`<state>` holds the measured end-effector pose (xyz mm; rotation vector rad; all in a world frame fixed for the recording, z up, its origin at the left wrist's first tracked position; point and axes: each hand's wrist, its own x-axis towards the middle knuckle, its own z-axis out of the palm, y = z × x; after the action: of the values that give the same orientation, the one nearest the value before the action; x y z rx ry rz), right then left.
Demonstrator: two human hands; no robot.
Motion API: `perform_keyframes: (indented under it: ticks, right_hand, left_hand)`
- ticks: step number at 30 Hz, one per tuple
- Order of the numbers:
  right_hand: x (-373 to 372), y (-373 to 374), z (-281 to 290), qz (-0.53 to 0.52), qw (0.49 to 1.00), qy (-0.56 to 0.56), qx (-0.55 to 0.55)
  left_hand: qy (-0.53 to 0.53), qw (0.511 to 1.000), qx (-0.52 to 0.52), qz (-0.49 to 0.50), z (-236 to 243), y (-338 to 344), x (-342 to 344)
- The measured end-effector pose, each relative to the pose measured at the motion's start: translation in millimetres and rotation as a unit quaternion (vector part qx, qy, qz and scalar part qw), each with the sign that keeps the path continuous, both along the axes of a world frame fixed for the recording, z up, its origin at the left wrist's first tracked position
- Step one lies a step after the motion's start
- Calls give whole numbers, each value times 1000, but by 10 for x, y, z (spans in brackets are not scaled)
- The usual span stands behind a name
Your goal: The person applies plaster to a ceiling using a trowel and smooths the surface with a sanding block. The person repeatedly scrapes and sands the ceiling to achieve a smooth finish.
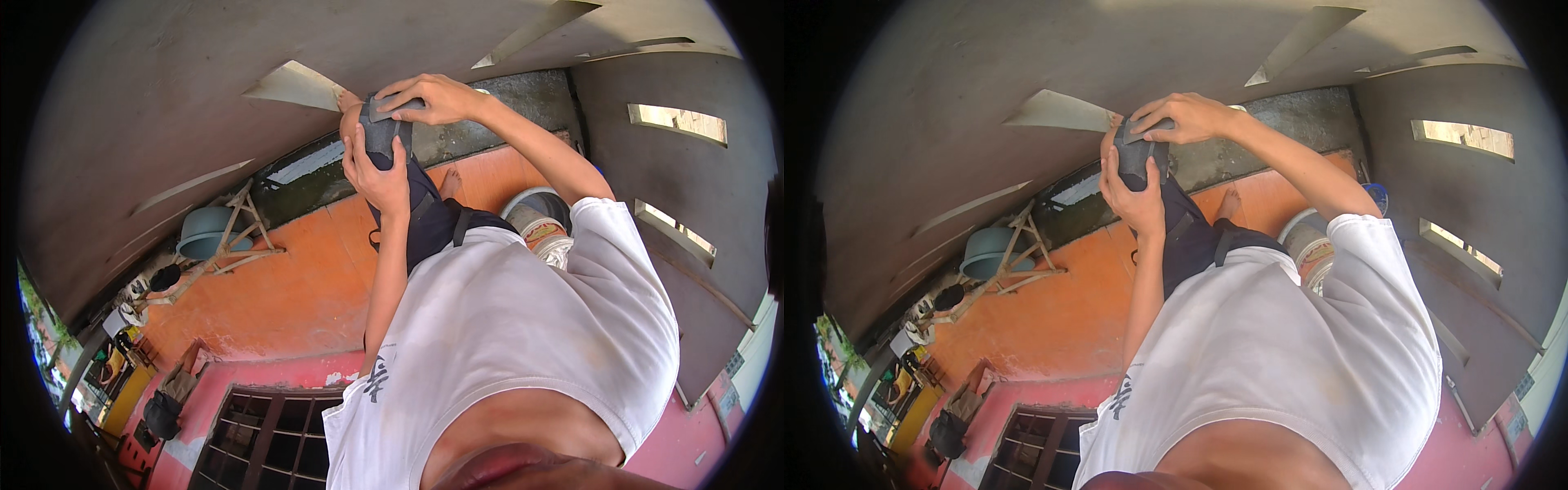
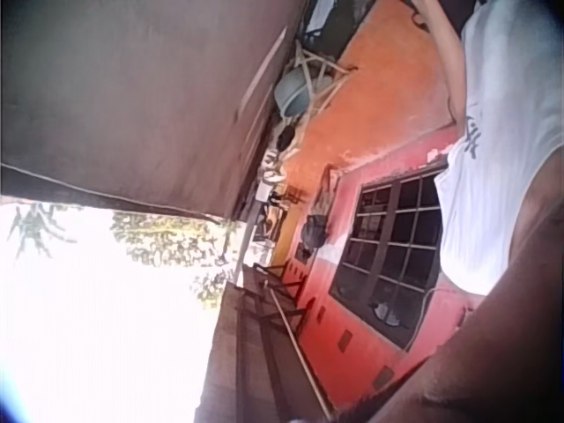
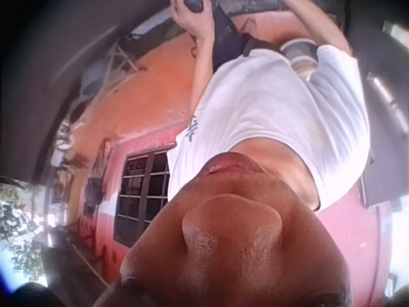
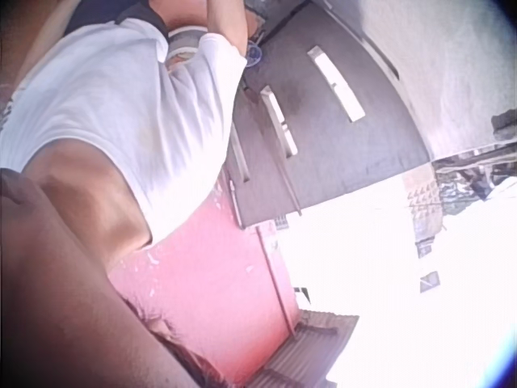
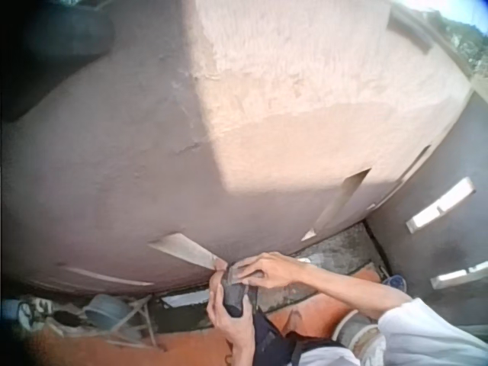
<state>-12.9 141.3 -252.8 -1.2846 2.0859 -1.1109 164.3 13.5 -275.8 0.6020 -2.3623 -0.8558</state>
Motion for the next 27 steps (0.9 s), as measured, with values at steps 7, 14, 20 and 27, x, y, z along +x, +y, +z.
perform_keyframes:
  ticks: [7,14,20,27]
  right_hand:
    - [-56,-25,-26,11,995,-86,-38]
    - [52,-22,-25,23,994,-88,-62]
    - [113,16,-28,4,996,-75,-49]
    - [20,95,-71,13,993,-96,-63]
  left_hand:
    - [4,1000,6,-3,-26,-26,11]
    - [-4,1000,16,4,19,-12,-31]
    - [-2,1000,16,5,-30,20,-10]
    - [-8,1000,0,3,-25,49,-1]
